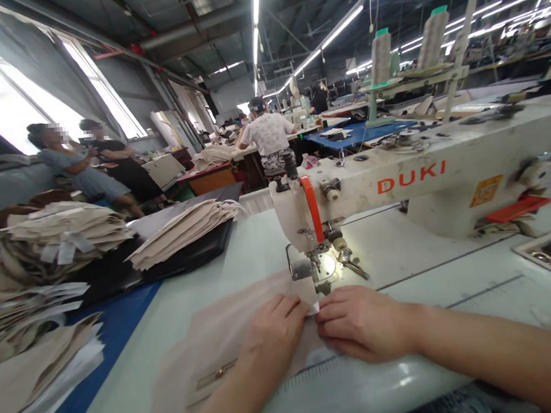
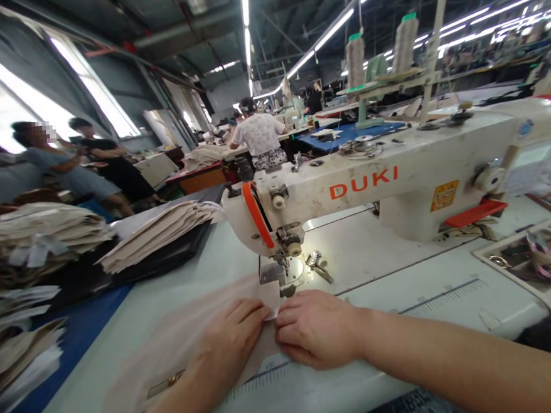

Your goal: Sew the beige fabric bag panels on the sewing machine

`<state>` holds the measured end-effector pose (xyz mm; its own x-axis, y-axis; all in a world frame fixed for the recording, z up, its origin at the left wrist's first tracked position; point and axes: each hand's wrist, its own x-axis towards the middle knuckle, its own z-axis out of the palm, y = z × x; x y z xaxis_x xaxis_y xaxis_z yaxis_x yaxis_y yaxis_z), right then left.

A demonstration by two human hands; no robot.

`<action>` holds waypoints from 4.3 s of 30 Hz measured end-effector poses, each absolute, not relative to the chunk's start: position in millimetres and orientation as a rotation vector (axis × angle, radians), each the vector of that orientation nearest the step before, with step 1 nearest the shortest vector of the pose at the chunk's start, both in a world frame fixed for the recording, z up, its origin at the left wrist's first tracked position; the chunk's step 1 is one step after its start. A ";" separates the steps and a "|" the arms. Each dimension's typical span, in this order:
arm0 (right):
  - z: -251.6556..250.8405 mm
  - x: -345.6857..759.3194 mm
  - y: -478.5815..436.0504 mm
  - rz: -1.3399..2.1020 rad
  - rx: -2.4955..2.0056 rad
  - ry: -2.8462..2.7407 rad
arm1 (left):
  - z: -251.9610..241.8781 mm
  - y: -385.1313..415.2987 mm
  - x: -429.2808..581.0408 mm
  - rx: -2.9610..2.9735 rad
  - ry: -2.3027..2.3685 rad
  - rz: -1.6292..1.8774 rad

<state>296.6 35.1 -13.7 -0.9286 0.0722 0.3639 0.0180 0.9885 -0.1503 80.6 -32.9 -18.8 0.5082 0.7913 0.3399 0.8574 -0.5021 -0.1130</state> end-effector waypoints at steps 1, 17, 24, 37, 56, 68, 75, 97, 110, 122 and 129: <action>-13.7 296.7 35.2 0.205 -0.061 -2.755 | -18.8 -31.3 80.7 -2.454 -1.378 -0.380; -18.8 295.3 38.1 0.198 -0.040 -2.753 | -17.4 -27.0 82.6 -2.429 -1.554 -0.258; -18.9 295.1 34.7 0.183 -0.028 -2.765 | -20.5 -28.0 82.8 -2.526 -1.398 -0.487; -15.8 295.4 35.2 0.195 -0.027 -2.792 | -24.0 -18.5 85.2 -2.490 -1.230 -0.588; -16.5 295.7 34.7 0.186 -0.023 -2.786 | -27.0 -20.0 83.0 -2.489 -1.234 -0.658; -16.0 296.1 35.6 0.244 -0.029 -2.778 | -27.8 -20.3 81.6 -2.502 -1.244 -0.624; -15.2 294.9 45.0 0.148 -0.273 -2.684 | -29.1 -18.8 82.1 -2.534 -1.249 -0.595; -7.0 287.5 52.0 -0.008 -0.563 -2.815 | -26.4 -36.0 78.1 -2.547 -1.505 -0.417; -8.4 287.5 74.5 -0.078 -0.715 -2.804 | -35.8 3.2 85.8 -2.539 -1.603 -0.494; -12.1 286.4 71.7 -0.082 -0.683 -2.776 | -31.4 -8.2 90.0 -2.569 -1.586 -0.437; -10.1 286.2 74.2 -0.119 -0.741 -2.814 | -36.0 4.4 89.2 -2.563 -1.595 -0.543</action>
<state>286.2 74.2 -10.1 -0.8463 0.4756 0.2400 0.4942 0.8691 0.0205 89.2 4.4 -36.0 0.3972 0.8548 0.3339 0.8810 -0.4571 0.1220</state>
